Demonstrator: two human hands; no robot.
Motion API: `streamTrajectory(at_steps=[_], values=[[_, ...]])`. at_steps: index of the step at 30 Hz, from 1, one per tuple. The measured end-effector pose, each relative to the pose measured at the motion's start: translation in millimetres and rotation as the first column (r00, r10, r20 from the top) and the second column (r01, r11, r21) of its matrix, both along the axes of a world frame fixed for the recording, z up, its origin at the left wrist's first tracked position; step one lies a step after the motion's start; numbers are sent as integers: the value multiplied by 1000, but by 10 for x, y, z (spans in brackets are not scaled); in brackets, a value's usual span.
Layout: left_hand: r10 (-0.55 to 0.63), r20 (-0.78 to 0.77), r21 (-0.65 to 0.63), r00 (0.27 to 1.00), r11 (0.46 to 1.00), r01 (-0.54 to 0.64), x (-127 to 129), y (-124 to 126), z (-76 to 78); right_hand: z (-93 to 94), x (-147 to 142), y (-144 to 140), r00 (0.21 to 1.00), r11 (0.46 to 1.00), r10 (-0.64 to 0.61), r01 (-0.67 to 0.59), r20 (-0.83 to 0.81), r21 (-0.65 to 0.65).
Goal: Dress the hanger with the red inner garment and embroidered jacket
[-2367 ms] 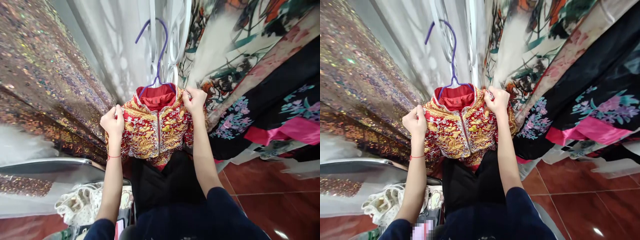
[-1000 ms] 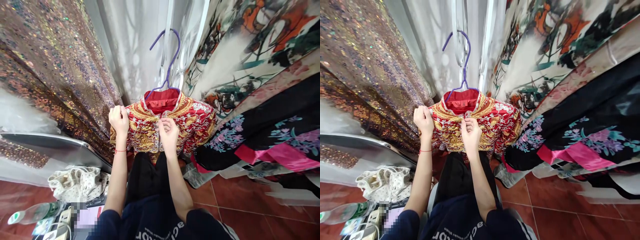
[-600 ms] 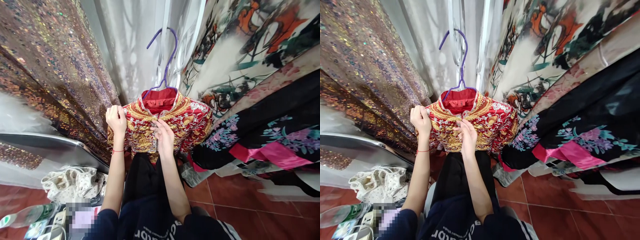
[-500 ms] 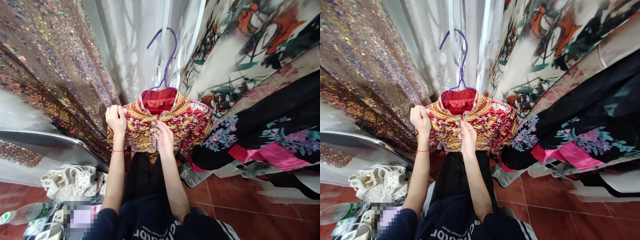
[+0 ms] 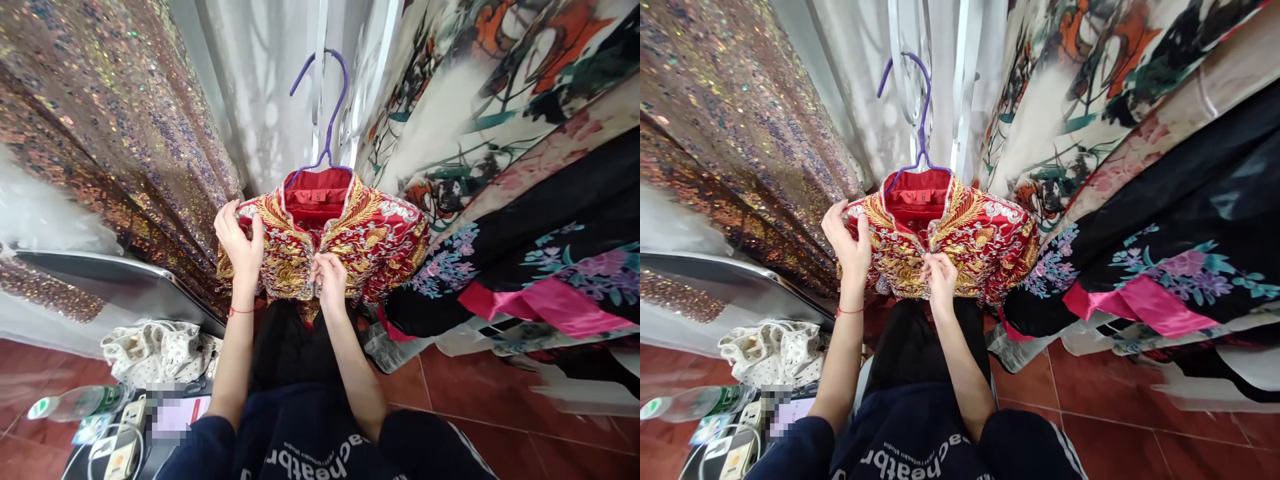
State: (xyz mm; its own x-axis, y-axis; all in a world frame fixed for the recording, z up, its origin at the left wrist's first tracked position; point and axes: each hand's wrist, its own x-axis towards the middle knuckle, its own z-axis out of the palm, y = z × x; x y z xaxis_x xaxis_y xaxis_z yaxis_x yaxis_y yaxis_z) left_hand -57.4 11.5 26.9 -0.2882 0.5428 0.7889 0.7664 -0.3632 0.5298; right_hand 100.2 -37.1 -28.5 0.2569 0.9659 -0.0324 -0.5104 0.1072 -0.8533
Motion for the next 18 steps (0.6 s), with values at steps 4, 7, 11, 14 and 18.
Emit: streamTrajectory(at_steps=[4, 7, 11, 14, 18], values=[[15, 122, 17, 992, 1000, -17, 426, -406, -413, -527, 26, -165, 996, 990, 50, -39, 79, -133], [-52, 192, -174, 980, 981, 86, 729, -658, -872, -863, 64, -331, 990, 984, 72, -51, 117, -173], [-107, 230, -544, 967, 810, 219, 903, -799, -1235, -1120, 140, -492, 981, 980, 98, -66, 166, -188], [-131, 188, -603, 973, 767, 220, 872, -775, -1292, -1239, 177, -484, 975, 976, 116, -76, 190, -203], [-180, 121, -624, 976, 751, 215, 718, -737, -1295, -1459, 194, -341, 963, 959, 158, -96, 220, -267]])
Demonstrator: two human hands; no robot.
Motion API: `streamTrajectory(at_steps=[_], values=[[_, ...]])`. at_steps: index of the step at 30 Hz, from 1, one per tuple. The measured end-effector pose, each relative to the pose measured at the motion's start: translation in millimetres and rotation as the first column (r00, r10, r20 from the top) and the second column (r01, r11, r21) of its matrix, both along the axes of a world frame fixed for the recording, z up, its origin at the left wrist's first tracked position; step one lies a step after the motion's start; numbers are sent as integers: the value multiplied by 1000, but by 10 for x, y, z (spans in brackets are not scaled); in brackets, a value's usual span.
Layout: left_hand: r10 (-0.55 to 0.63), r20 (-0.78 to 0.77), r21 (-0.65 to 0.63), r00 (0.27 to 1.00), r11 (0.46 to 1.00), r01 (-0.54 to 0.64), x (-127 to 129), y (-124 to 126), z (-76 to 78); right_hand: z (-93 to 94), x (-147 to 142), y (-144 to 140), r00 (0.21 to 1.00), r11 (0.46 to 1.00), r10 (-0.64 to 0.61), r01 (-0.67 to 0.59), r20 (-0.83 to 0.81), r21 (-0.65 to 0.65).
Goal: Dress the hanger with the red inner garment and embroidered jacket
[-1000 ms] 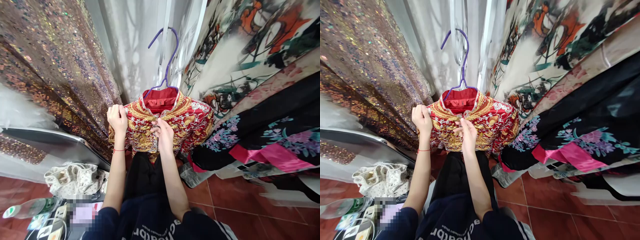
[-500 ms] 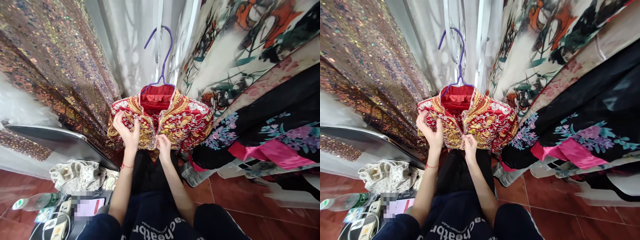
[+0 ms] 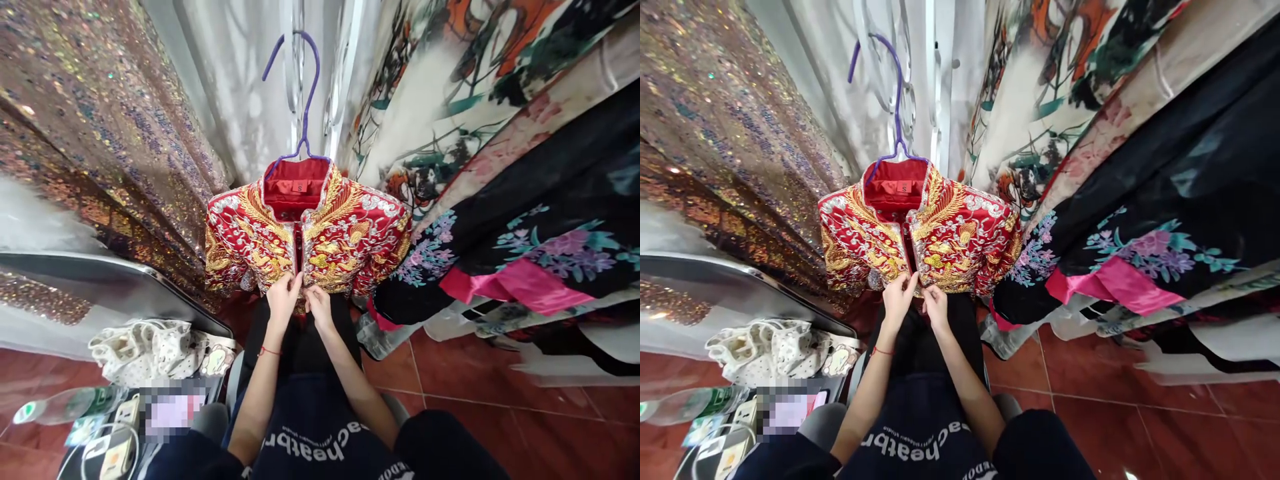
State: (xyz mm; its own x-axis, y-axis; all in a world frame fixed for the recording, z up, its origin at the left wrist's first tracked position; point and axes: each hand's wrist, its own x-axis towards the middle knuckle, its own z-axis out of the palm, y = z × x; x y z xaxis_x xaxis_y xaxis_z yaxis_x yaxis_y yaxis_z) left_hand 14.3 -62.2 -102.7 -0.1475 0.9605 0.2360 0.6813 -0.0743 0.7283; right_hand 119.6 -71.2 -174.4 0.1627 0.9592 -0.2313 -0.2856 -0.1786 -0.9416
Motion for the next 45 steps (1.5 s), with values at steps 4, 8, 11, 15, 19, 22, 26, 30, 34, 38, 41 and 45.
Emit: streamTrajectory(at_steps=[4, 8, 11, 15, 19, 22, 26, 30, 34, 38, 41, 45], values=[[105, -16, -72, 994, 992, -106, -255, -41, -28, -340, -9, 83, 995, 985, 76, -66, 61, -157], [166, 107, -101, 980, 983, -155, -473, -61, -76, -680, -72, -19, 980, 937, 154, -105, 123, -332], [157, 233, -97, 960, 986, -138, -522, -39, -105, -824, -132, -135, 968, 909, 186, -105, 168, -402], [130, 324, -97, 937, 990, -104, -513, -42, -11, -785, -122, -205, 949, 919, 200, -95, 243, -382], [142, 519, -31, 843, 989, -147, -618, -118, 256, -558, -19, -245, 915, 947, 233, -136, 330, -291], [180, 569, -88, 803, 984, -158, -767, -173, 434, -262, 35, -264, 876, 948, 305, -240, 373, -211], [180, 619, -266, 765, 964, -12, -883, -203, 529, 564, 159, -168, 841, 938, 313, -348, 442, -2], [215, 704, -172, 677, 976, -131, -869, -190, 592, 1711, 428, 171, 607, 733, -466, -143, 644, 665], [214, 754, -1, 621, 946, -325, -891, 4, 851, 2295, 602, 710, 241, 658, -718, -67, 652, 750], [251, 627, 329, 738, 773, -543, -1048, 488, 1328, 2173, 625, 1101, 207, 685, -698, -87, 685, 724], [151, 258, 491, 954, 830, -264, -1165, 878, 1572, 2037, 608, 1172, 210, 658, -723, -80, 658, 749], [88, -85, 376, 992, 925, -50, -1242, 1146, 1572, 2017, 579, 1161, 202, 639, -741, -80, 640, 765]])
